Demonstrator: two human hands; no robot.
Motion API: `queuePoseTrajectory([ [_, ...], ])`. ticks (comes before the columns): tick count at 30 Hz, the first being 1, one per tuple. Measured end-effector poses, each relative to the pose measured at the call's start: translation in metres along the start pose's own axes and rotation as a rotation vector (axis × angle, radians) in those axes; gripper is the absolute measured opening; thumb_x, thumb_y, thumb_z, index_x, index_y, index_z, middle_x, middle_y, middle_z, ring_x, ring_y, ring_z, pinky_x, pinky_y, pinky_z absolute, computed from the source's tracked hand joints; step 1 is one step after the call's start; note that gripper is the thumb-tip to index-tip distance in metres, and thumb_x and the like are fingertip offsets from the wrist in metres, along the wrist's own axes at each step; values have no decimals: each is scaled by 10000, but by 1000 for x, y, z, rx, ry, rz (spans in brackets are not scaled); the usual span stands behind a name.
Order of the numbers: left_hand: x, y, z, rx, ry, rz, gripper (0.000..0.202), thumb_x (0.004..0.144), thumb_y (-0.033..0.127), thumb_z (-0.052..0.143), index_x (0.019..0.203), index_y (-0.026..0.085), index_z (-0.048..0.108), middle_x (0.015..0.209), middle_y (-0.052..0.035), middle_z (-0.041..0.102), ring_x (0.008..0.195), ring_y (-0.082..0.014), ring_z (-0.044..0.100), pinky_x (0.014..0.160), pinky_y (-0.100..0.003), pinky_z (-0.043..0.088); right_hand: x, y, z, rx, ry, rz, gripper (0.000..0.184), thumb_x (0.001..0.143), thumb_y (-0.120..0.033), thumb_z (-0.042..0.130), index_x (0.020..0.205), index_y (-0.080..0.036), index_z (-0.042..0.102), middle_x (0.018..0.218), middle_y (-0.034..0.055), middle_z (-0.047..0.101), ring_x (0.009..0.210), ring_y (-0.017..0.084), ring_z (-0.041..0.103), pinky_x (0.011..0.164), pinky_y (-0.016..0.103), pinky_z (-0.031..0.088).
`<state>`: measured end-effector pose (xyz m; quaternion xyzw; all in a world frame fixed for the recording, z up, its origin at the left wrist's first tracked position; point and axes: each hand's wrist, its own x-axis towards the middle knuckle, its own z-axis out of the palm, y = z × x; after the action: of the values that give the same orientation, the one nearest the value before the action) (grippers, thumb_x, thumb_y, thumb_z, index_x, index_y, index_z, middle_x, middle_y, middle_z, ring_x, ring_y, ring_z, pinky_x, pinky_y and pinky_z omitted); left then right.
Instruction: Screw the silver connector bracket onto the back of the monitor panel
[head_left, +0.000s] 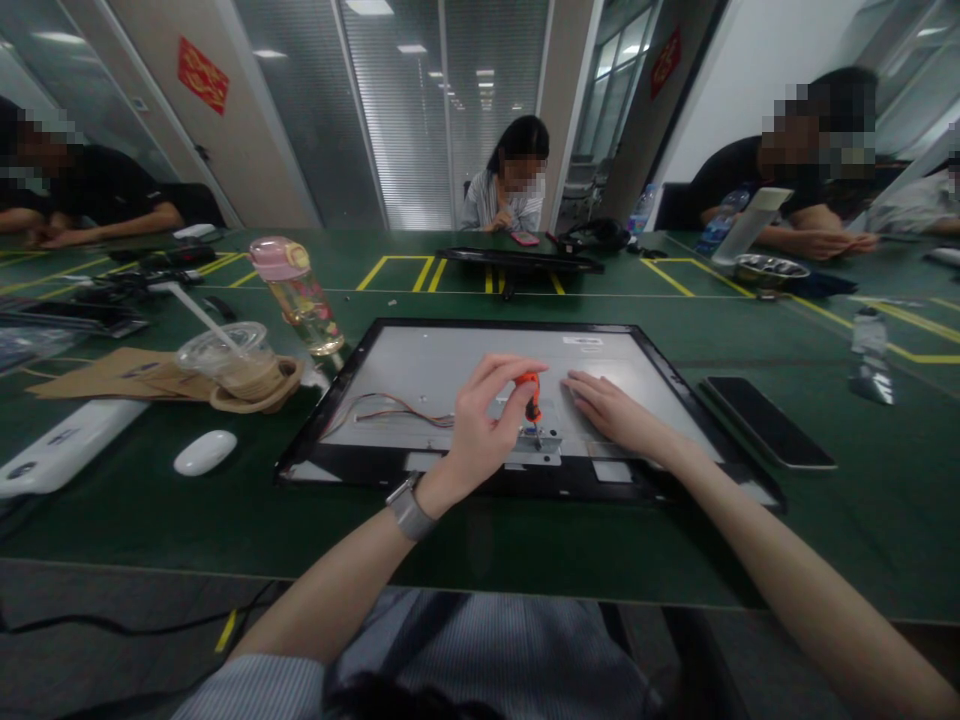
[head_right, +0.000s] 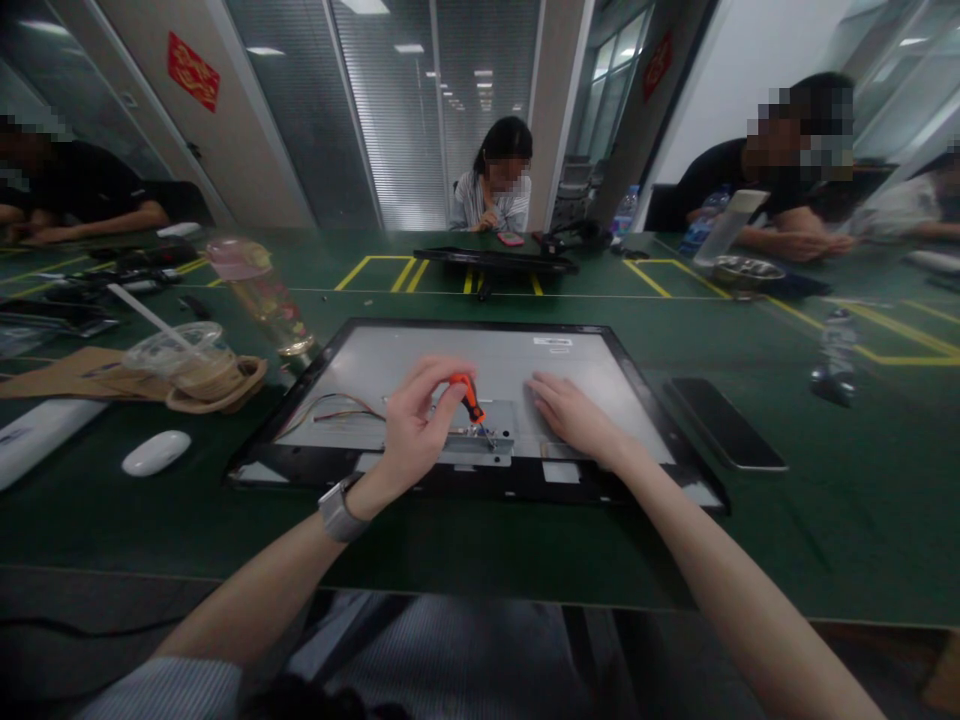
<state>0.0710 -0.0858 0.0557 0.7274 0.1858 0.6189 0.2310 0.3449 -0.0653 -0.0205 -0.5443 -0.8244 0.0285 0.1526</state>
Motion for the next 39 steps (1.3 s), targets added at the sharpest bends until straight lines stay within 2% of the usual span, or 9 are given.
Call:
queuePoseTrajectory([
  [5, -1, 2, -1, -100, -116, -64, 267, 1044, 183, 443, 1216, 198, 647, 1180, -96, 712, 1051, -193, 685, 946, -368, 551, 1, 1, 1, -8, -3, -3, 489, 1036, -323, 330, 1462, -166, 512, 1534, 188, 513, 1422, 322, 484, 1187, 583, 349],
  [11, 3, 4, -4, -97, -127, -74, 306, 1046, 166, 403, 1215, 216, 653, 1353, -100, 654, 1225, -210, 624, 1056, -409, 509, 1, 2, 1, -12, 8, -4, 474, 1031, -315, 346, 1460, -204, 514, 1519, 160, 537, 1400, 308, 513, 1177, 582, 362],
  [16, 5, -1, -5, -84, -77, -82, 191, 976, 197, 594, 1133, 210, 703, 1090, -74, 706, 971, -178, 661, 859, -332, 568, 0, 0, -1, 6, 7, -6, 478, 1024, -322, 361, 1462, -212, 515, 1519, 159, 538, 1398, 321, 513, 1177, 596, 359],
  [20, 2, -6, -4, -69, -6, -103, 157, 894, 262, 734, 1046, 226, 747, 947, -35, 626, 848, -150, 608, 791, -300, 556, 0, -4, -4, -6, -11, 6, 489, 1026, -316, 347, 1458, -164, 518, 1530, 192, 515, 1406, 332, 502, 1179, 582, 361],
  [25, 1, -7, -5, -100, -43, -127, 311, 1029, 222, 478, 1270, 264, 672, 1151, -72, 656, 1026, -174, 647, 931, -356, 553, 2, -6, -5, -4, -19, 39, 483, 1024, -311, 341, 1457, -195, 520, 1530, 166, 524, 1407, 327, 502, 1186, 591, 346],
  [27, 2, -7, -6, -150, -70, -140, 347, 1036, 209, 451, 1327, 264, 632, 1204, -75, 669, 1079, -186, 656, 961, -376, 554, 2, -7, -6, -3, -23, 50, 479, 1025, -314, 342, 1459, -214, 518, 1537, 152, 519, 1408, 322, 502, 1187, 595, 343],
  [29, 3, -8, -7, -182, -81, -163, 325, 1023, 221, 492, 1310, 260, 641, 1155, -68, 688, 1036, -182, 668, 929, -363, 568, 2, -7, -7, -8, -34, 54, 482, 1026, -318, 342, 1463, -207, 515, 1541, 157, 513, 1411, 321, 498, 1188, 590, 344],
  [35, 3, -12, -7, -110, 13, -180, 143, 891, 260, 728, 1033, 253, 752, 904, -21, 618, 805, -138, 606, 737, -276, 554, 2, -3, -3, 1, -11, 12, 479, 1024, -302, 350, 1461, -197, 515, 1533, 168, 521, 1411, 326, 497, 1182, 593, 355],
  [39, 2, -12, -8, -80, -9, -170, 231, 1007, 259, 549, 1168, 260, 714, 1047, -57, 658, 945, -159, 640, 838, -308, 564, 3, -2, -1, -1, -6, 25, 474, 1024, -296, 351, 1456, -205, 522, 1529, 159, 528, 1409, 321, 501, 1186, 597, 349],
])
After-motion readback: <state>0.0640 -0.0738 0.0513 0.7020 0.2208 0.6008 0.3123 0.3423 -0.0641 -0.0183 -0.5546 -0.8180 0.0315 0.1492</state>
